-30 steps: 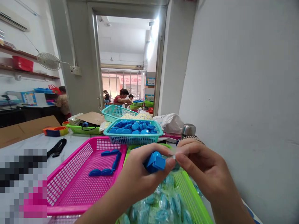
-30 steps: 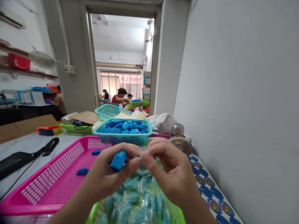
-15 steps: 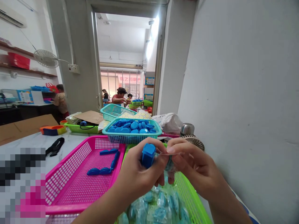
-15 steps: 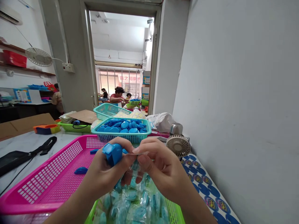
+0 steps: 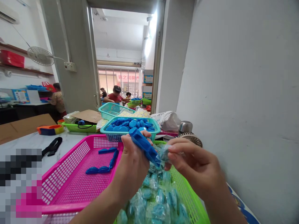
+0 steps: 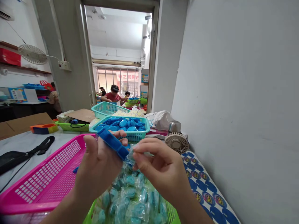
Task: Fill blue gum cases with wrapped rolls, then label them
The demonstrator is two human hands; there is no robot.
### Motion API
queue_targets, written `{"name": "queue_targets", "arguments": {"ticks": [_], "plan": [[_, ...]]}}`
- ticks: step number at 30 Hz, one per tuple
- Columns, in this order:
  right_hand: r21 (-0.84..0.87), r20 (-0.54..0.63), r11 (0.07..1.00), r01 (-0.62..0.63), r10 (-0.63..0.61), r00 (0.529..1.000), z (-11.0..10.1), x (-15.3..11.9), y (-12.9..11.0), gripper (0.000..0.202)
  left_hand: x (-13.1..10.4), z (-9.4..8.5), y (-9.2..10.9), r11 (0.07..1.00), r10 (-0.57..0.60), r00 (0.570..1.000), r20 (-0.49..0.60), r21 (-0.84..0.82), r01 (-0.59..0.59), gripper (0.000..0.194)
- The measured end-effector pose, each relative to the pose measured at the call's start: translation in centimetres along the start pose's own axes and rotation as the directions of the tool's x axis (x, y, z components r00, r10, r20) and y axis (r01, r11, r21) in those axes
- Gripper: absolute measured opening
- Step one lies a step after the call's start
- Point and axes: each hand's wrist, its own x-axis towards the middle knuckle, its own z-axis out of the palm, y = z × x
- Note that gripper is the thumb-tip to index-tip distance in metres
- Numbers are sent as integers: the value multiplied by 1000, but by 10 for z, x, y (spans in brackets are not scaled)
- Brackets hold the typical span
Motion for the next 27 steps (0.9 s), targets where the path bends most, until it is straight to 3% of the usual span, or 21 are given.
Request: {"name": "queue_targets", "arguments": {"ticks": [3, 7, 12, 15, 20, 27], "plan": [[-116, -35, 990, 75, -79, 996, 5, -3, 4, 20, -11, -1, -1, 993, 28, 998, -61, 116, -21, 82], [-240, -107, 970, 48, -76, 991, 8, -8, 6, 30, -19, 2, 2, 990, 35, 995, -90, 140, -23, 69], [-412, -30, 907, 85, -107, 994, 7, -8, 1, 21, -22, 12, 3, 996, 68, 991, -118, -42, -74, 62], [-402, 27, 908, 113, -111, 993, 7, -7, -2, 19, -24, 18, 1, 974, 132, 977, -165, -163, -159, 61], [-360, -1, 925, 121, -130, 992, 7, -8, 0, 29, -26, 20, 2, 895, 214, 959, -184, -356, -268, 47], [-417, 173, 862, 287, -235, 956, 9, -4, -4, 23, -23, 24, 1, 860, 258, 935, -242, -384, -337, 42]]}}
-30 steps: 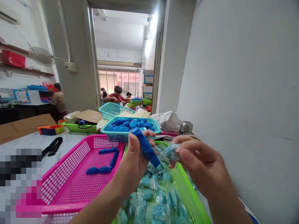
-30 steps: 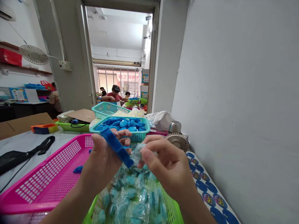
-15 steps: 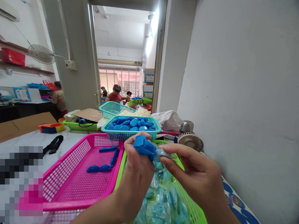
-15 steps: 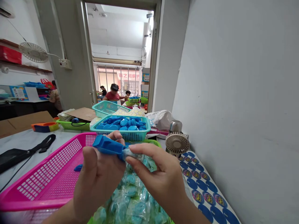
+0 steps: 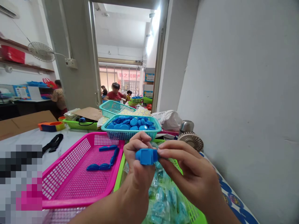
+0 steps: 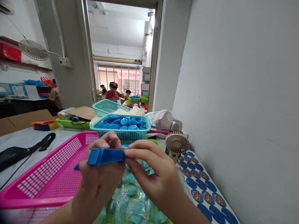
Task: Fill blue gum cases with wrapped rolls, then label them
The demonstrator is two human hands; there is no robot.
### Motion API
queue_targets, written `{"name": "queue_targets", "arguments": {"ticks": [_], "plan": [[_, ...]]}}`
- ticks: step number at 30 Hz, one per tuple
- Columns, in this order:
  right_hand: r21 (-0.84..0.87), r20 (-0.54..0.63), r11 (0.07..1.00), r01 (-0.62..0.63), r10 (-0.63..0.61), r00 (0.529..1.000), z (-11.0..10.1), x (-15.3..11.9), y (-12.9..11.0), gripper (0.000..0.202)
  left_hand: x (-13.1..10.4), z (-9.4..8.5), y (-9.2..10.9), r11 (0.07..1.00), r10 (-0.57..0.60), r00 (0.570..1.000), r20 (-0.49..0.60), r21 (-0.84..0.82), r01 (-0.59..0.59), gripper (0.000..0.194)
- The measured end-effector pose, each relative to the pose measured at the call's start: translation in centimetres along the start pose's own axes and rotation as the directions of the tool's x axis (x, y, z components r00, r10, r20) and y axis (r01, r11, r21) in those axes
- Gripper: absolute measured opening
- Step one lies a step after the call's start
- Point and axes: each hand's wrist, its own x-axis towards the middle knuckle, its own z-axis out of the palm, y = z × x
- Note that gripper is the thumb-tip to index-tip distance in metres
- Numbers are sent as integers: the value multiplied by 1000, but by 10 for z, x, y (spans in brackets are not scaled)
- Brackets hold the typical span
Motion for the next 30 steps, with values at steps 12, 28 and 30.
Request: {"name": "queue_targets", "arguments": {"ticks": [12, 28, 30], "plan": [[209, -4, 975, -74, 76, 997, -5, 2, 10, 26, 5, -20, -13, 989, 117, 985, 130, 71, -127, 28], [137, 106, 989, -52, 37, 994, -4, -3, 7, 38, 8, -23, 0, 792, 82, 913, 401, 530, -303, 32], [98, 52, 995, -30, 25, 998, -2, -3, 7, 44, 13, -16, 0, 811, 64, 934, 353, 526, -254, 28]]}}
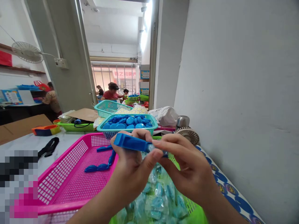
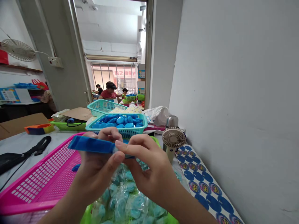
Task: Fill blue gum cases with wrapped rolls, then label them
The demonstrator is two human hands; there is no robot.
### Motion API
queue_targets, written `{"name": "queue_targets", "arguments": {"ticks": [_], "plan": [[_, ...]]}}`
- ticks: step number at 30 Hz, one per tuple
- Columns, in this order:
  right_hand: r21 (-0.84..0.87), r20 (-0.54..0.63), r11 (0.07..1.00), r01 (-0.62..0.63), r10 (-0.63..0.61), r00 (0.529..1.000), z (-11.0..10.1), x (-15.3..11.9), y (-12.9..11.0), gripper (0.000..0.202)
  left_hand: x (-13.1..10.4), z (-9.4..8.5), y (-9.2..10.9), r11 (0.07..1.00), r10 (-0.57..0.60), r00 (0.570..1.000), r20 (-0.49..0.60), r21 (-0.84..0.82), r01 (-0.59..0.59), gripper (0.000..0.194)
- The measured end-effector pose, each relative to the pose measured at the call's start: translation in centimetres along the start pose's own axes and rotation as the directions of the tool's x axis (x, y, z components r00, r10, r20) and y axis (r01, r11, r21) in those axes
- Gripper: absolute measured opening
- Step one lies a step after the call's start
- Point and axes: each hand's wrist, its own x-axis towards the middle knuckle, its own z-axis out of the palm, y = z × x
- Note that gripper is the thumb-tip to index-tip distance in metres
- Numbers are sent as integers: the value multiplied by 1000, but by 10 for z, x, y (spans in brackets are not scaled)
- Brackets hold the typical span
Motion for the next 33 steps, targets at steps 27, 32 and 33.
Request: {"name": "queue_targets", "arguments": {"ticks": [27, 32, 33], "plan": [[1, 37, 1000, 7, -7, 999, -14, 0, 0, 34, 10, -35, 18, 850, -422, 784, 454, -101, 516, 46], [-34, -7, 992, 119, -119, 993, -19, 5, -2, 19, 10, -31, 19, 816, -360, 749, 557, -200, 542, 63], [-20, -2, 990, 137, -137, 991, -19, 5, -3, 16, 10, -29, 20, 813, -364, 742, 563, -197, 548, 63]]}}
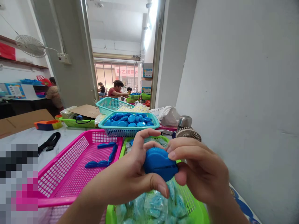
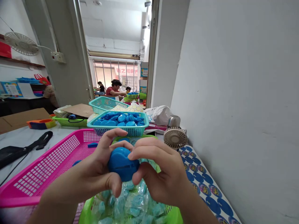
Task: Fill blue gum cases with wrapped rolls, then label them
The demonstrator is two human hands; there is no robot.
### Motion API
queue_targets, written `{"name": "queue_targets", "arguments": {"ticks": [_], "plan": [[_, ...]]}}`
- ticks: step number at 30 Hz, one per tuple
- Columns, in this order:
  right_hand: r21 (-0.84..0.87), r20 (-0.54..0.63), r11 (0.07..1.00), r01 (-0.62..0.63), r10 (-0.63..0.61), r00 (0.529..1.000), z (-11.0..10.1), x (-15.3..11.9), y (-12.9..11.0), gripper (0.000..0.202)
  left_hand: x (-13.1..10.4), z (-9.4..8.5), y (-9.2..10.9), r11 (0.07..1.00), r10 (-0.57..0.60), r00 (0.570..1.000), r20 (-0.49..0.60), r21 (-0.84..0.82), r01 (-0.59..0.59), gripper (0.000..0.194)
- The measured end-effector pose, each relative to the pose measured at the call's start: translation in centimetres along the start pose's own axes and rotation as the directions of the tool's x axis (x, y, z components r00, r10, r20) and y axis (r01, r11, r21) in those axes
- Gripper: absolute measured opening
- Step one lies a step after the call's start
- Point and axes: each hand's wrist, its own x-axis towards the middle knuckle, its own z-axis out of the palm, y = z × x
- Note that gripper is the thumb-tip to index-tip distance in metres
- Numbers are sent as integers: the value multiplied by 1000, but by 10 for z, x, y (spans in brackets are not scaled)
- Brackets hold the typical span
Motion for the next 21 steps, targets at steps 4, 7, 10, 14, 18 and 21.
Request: {"name": "queue_targets", "arguments": {"ticks": [4, 7, 10, 14, 18, 21], "plan": [[45, 40, 998, 43, -44, 998, 0, -1, -3, 22, -3, 4, 0, 1000, -30, 1000, -7, -2, 30, 61], [24, 58, 999, 38, -39, 998, -1, -1, -4, 27, -5, 3, 1, 1000, -22, 1000, 0, -5, 22, 64], [14, 18, 998, 55, -55, 998, 0, 0, -4, 24, -4, 3, 2, 999, -45, 998, 41, 3, 45, 64], [-25, -57, 998, 58, -59, 997, 5, 0, -3, 12, 0, 5, -1, 997, -27, 1000, 4, 71, 27, 61], [-122, -156, 993, -5, -14, 988, 5, 1, 0, 14, 8, 9, -8, 997, -17, 997, -76, -70, 12, 61], [-174, -260, 984, -37, -10, 966, 5, -1, 5, 11, 15, 10, -11, 962, 52, 989, -136, -260, -86, 65]]}}
